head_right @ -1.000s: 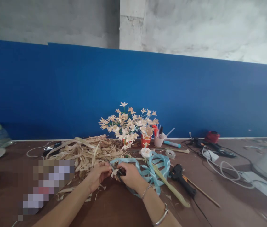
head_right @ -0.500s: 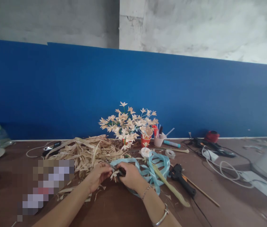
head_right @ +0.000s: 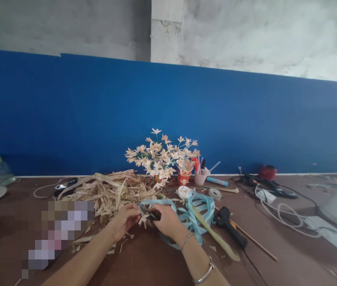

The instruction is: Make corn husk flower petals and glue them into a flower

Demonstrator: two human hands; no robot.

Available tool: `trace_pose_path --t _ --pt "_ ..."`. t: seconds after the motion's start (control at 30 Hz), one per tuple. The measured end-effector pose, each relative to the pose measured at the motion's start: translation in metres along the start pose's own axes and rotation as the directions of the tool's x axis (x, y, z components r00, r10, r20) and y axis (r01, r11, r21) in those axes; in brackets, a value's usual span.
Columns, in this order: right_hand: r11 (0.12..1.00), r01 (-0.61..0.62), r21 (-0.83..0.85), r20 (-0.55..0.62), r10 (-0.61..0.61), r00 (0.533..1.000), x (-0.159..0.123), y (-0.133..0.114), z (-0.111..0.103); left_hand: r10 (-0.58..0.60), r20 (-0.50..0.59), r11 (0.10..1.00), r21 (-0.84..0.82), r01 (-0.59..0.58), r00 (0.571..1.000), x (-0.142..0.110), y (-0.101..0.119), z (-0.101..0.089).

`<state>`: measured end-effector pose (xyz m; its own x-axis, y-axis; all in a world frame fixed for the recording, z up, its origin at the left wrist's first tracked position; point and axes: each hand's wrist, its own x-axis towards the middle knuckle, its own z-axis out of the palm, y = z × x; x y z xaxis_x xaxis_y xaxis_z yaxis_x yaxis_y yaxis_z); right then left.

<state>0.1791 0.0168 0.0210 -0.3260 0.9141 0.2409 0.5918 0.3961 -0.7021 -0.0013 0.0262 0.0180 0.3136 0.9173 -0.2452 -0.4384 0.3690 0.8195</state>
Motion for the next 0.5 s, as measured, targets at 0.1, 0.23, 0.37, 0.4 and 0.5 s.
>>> trace_pose_path --t 0.1,0.23,0.37,0.4,0.5 --pt "0.995 -0.071 0.077 -0.033 0.074 0.997 0.0013 0.0038 -0.0028 0.018 0.012 1.0 -0.02 -0.018 1.0 0.0004 -0.0003 -0.0005" --pt "0.975 -0.138 0.175 -0.007 0.142 0.99 0.0021 0.0091 -0.0066 0.025 0.024 0.999 -0.023 -0.024 0.999 0.0015 -0.0004 -0.0015" --pt "0.952 -0.142 0.27 0.127 0.111 0.986 0.0008 0.0078 -0.0066 0.034 0.008 0.999 -0.01 -0.033 0.999 0.0039 -0.0013 -0.0031" --pt "0.951 -0.135 0.277 0.147 0.097 0.984 0.0003 0.0067 -0.0059 0.041 0.006 0.999 -0.008 -0.041 0.999 0.0044 -0.0016 -0.0034" --pt "0.963 -0.117 0.242 0.164 0.079 0.983 -0.0011 0.0032 -0.0036 0.06 -0.003 0.998 -0.008 -0.06 0.998 0.0053 -0.002 -0.0037"
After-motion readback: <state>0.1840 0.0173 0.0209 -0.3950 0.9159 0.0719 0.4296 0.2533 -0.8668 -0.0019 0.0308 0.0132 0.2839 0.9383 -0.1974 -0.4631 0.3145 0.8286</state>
